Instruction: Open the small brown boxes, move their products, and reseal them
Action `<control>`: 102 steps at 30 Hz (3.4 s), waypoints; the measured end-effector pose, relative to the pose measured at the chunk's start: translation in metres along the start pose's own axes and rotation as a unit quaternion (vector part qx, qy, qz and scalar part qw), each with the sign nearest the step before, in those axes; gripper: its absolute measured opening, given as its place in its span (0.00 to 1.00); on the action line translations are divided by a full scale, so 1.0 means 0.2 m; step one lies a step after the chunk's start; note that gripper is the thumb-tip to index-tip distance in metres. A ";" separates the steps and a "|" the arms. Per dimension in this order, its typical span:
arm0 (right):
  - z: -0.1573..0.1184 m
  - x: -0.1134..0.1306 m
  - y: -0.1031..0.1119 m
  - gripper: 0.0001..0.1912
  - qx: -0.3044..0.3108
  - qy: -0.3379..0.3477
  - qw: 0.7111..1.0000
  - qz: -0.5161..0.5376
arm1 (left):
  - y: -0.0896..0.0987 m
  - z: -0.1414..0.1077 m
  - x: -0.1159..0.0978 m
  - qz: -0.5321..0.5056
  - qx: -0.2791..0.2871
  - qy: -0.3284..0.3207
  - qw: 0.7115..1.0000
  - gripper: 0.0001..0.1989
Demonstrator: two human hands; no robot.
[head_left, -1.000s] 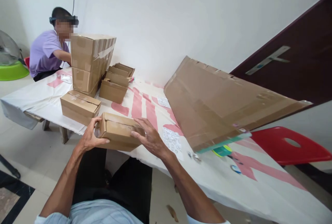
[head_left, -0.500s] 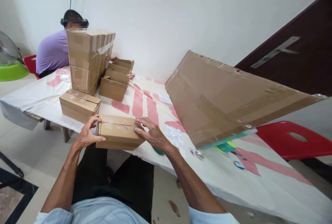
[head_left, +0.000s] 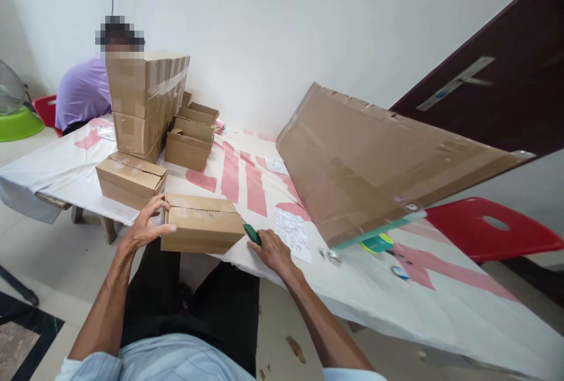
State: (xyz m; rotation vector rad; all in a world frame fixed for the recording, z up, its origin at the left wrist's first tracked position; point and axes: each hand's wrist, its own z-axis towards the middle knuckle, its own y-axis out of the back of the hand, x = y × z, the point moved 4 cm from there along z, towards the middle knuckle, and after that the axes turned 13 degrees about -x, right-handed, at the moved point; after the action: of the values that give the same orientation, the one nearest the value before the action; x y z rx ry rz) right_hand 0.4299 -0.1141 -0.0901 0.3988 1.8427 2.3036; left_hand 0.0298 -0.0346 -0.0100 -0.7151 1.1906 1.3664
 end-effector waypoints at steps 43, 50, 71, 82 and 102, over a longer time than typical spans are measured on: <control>0.10 0.93 0.92 0.18 -0.112 0.437 0.882 0.136 | -0.04 -0.08 -0.04 0.011 -0.008 -0.029 0.999 0.29; 0.12 0.97 0.92 0.18 -0.106 0.457 0.880 0.074 | -0.04 -0.08 -0.04 0.016 -0.005 -0.028 0.999 0.30; 0.07 0.02 0.61 0.19 -0.211 0.112 0.932 0.273 | -0.01 0.01 -0.08 0.053 0.051 -0.056 0.996 0.54; -0.01 0.10 0.14 0.22 -0.230 0.034 0.930 0.285 | -0.02 0.03 -0.06 0.061 0.059 -0.022 0.996 0.62; -0.34 0.58 0.62 0.09 -0.237 0.337 0.859 0.302 | -0.03 0.05 -0.02 0.033 0.066 -0.037 0.997 0.61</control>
State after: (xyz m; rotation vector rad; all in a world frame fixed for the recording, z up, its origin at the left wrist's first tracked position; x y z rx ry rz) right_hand 0.3040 -0.1712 0.0288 0.0886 1.3642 3.5809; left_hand 0.0377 -0.0282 -0.0045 -0.5319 1.2428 1.3440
